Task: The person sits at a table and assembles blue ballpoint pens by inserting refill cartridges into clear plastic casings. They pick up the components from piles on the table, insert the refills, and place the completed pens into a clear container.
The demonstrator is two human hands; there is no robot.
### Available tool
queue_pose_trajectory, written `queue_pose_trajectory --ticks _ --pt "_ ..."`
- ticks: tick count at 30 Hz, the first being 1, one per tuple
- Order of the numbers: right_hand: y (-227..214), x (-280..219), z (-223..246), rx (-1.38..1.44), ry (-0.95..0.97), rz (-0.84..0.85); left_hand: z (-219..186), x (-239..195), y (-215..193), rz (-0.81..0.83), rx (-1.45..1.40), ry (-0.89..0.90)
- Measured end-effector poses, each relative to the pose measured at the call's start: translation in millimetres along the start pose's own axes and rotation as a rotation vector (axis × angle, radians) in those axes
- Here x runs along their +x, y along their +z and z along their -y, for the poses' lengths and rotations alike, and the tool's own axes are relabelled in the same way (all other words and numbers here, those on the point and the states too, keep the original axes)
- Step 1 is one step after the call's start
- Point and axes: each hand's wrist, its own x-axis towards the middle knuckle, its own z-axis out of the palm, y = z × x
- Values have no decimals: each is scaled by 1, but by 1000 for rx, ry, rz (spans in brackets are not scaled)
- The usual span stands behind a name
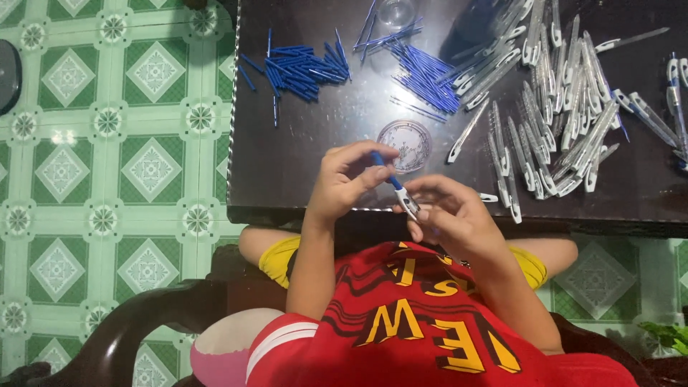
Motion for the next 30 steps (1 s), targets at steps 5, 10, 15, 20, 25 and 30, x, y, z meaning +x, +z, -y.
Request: queue_pose_trajectory --ticks 5,10,15,20,25,30 --pt "-1 -5 2 39 -29 -29 3 -6 10 -7 -120 16" --pt "6 -11 12 28 -70 -11 -3 -4 16 -29 -100 86" --pt "12 -17 16 34 -106 -19 -1 -4 17 -77 -91 145" --pt "19 -20 27 95 -149 74 -14 0 21 -64 -131 217" --pt "29 -24 39 113 -180 110 -27 0 29 -50 -185 234" --pt "50 -42 64 128 19 -36 -36 -8 29 5 -121 238"
